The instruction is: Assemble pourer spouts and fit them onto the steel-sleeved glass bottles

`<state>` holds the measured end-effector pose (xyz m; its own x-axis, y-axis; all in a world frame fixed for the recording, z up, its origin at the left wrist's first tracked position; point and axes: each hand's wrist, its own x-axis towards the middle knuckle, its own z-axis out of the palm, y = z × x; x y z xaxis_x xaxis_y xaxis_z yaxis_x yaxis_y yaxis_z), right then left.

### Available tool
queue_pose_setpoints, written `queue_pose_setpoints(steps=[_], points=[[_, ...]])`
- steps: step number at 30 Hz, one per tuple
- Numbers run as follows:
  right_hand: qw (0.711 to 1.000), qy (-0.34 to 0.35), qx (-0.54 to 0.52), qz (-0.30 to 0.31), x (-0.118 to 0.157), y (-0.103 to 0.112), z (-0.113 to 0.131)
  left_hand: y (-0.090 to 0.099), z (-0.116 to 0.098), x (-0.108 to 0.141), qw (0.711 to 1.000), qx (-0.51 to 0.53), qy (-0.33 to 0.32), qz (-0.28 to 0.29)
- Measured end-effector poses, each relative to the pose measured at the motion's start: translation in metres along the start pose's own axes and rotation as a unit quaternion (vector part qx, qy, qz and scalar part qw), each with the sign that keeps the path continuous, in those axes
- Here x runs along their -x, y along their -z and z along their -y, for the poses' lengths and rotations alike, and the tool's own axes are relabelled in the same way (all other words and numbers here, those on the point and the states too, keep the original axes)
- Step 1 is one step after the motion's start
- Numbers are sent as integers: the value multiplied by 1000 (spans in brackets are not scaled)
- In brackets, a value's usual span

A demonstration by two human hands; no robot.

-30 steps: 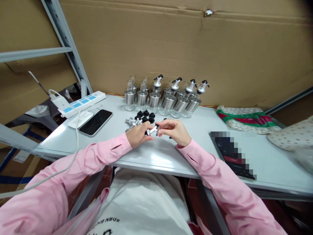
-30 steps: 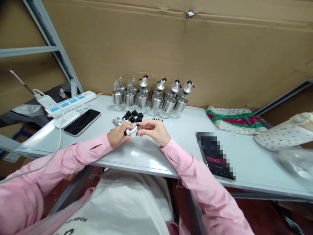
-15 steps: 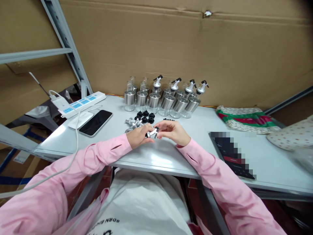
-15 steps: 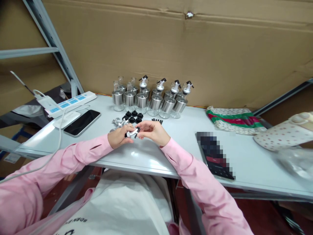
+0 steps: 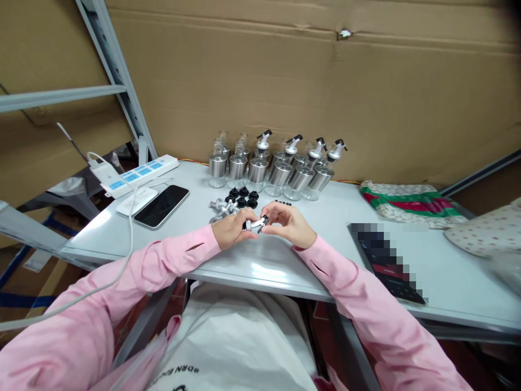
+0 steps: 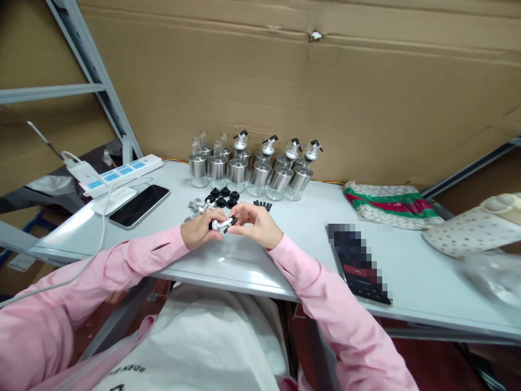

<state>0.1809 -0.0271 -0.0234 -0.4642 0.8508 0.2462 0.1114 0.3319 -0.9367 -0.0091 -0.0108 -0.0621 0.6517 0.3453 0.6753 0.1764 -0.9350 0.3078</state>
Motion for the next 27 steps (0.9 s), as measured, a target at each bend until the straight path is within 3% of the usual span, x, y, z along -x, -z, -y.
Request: queue_pose_setpoints(steps=[5,8,13,17,21,24,27], points=[[998,28,61,-4,-1,-4,2,-1,-4,-4,1000,4,-18,6],[1000,18,10,5,-2,1,5,-1,-4,-7,999,21,-27,-8],[989,-43,-113,86,-2,12,2,1,-3,-8,996,37,-75,-19],[977,-56,-177,105,-3,8,0,2,-7,-9,994,53,-83,-39],[976,3,-218,24,-5,0,13,5,-8,-10,992,22,-70,-98],[970,11,-236,-51,-9,3,32,8,-9,-9,985,-15,-51,-163],[966,20,-228,-117,-24,12,47,6,-17,-4,984,-47,-64,-160]])
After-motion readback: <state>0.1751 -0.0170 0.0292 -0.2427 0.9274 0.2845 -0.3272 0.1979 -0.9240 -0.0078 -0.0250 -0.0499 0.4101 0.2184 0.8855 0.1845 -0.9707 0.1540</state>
